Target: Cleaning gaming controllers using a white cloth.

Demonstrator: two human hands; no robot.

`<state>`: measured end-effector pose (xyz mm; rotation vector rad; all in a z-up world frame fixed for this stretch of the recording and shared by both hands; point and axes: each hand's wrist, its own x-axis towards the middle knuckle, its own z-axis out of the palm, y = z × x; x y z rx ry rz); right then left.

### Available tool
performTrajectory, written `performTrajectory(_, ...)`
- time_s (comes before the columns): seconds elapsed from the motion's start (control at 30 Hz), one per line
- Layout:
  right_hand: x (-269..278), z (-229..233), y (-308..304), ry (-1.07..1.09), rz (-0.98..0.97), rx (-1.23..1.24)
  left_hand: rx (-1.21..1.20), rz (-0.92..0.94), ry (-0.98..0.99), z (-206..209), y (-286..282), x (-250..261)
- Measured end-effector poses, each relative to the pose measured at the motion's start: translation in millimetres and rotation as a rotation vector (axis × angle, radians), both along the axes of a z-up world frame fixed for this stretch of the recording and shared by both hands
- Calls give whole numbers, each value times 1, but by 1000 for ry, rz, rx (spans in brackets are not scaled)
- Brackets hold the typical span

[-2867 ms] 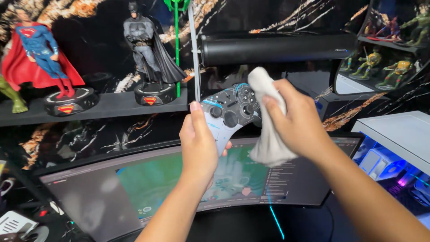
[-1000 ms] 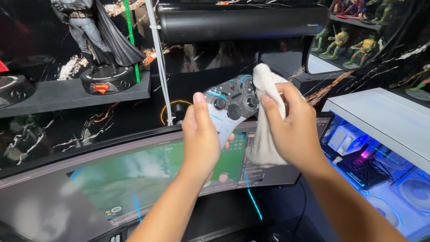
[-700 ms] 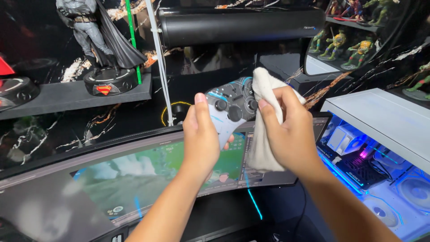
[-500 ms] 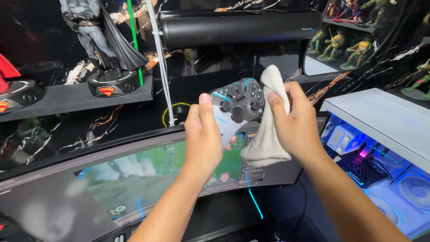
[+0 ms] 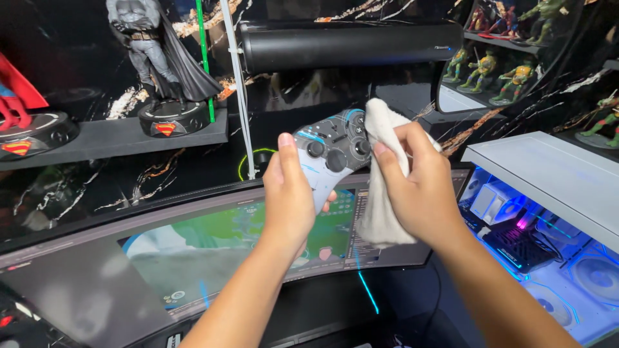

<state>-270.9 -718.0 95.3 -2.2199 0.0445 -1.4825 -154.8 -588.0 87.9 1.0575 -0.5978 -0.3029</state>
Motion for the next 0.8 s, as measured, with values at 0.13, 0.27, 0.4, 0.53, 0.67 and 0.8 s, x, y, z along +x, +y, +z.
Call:
performTrajectory(0.13,4,4,-9,88,-135,117,-5,14,-19,2,6,-3)
performTrajectory(0.27,9,-4,-2,2,-131,141,34,38,-24,2,8,-7)
performTrajectory(0.4,11,-6,4,-40,93,76,14,52,4,-1,11,-6)
performTrajectory(0.53,17,-6,-10,36,-34,168,32,64,-63,0,16,-6)
performTrajectory(0.67,14,-7,6,20,-87,186,40,75,-52,2,18,-5)
performTrajectory(0.8,10,-4,3,21,-6,150,3,83,-118,3,23,-5)
